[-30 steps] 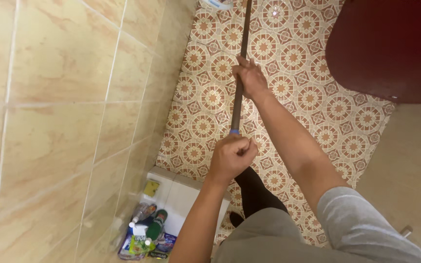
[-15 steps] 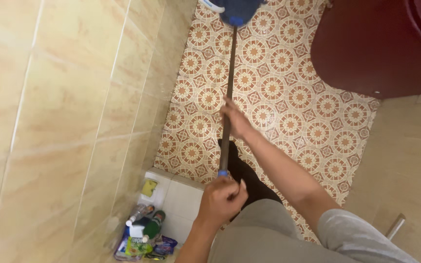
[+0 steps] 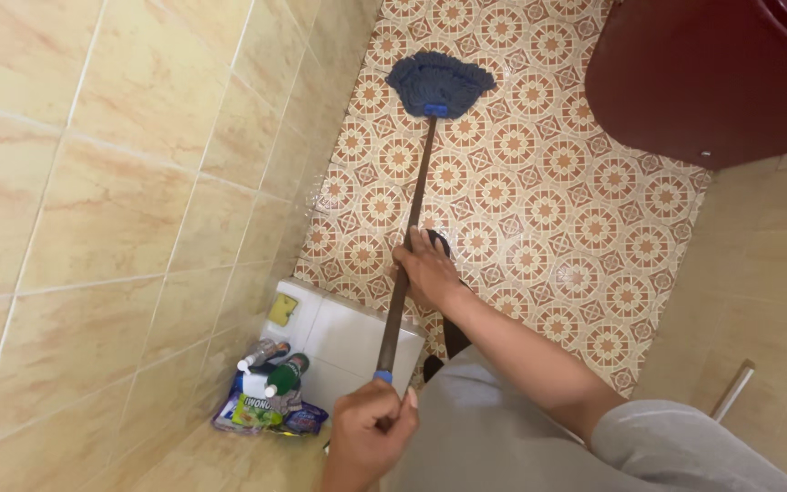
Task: The person mops the patterned floor tiles using a mop with a blue head and a wooden handle.
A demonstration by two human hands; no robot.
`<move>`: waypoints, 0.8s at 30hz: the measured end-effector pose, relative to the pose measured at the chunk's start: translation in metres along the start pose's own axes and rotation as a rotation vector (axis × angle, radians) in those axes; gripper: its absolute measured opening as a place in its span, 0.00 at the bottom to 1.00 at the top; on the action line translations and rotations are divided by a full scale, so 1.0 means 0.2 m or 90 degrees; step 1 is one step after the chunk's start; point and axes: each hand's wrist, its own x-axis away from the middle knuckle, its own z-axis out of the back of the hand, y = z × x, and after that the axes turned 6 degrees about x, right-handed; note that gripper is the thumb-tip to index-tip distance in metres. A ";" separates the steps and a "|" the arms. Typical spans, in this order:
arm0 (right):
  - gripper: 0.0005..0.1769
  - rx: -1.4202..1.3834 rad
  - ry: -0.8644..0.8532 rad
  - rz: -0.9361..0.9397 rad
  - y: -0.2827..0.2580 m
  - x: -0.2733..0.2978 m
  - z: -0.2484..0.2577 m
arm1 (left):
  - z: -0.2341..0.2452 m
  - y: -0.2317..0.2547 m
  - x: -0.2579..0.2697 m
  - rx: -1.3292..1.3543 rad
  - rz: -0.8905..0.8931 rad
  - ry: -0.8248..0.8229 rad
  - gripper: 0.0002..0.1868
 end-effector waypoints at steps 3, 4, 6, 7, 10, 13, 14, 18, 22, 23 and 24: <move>0.13 -0.057 -0.125 -0.106 0.05 -0.14 0.08 | -0.01 -0.02 -0.17 0.000 0.007 -0.009 0.22; 0.13 -0.066 -0.142 -0.131 0.08 -0.19 0.11 | -0.02 -0.04 -0.24 -0.003 0.008 -0.017 0.22; 0.13 -0.083 -0.171 -0.186 0.18 -0.33 0.17 | -0.05 -0.07 -0.41 0.002 0.009 -0.023 0.23; 0.13 -0.087 -0.139 -0.184 0.24 -0.40 0.19 | -0.08 -0.09 -0.50 0.004 0.007 -0.026 0.23; 0.12 -0.088 -0.049 -0.170 0.45 -0.63 0.22 | -0.14 -0.14 -0.81 -0.012 -0.048 -0.044 0.23; 0.12 -0.091 -0.029 -0.179 0.67 -0.90 0.27 | -0.21 -0.20 -1.14 -0.021 -0.061 -0.067 0.22; 0.11 -0.101 -0.053 -0.205 0.74 -0.98 0.31 | -0.24 -0.22 -1.24 -0.024 -0.071 -0.071 0.22; 0.33 -0.534 -0.043 -0.541 1.05 -1.28 0.40 | -0.42 -0.29 -1.63 -0.017 -0.091 -0.119 0.21; 0.08 -0.027 0.020 -0.207 1.38 -1.39 0.35 | -0.58 -0.31 -1.84 -0.020 -0.163 -0.126 0.21; 0.08 -0.046 0.026 -0.214 1.43 -1.40 0.33 | -0.60 -0.30 -1.85 -0.011 -0.146 -0.132 0.21; 0.08 -0.065 0.033 -0.221 1.47 -1.39 0.31 | -0.62 -0.29 -1.84 -0.003 -0.128 -0.137 0.20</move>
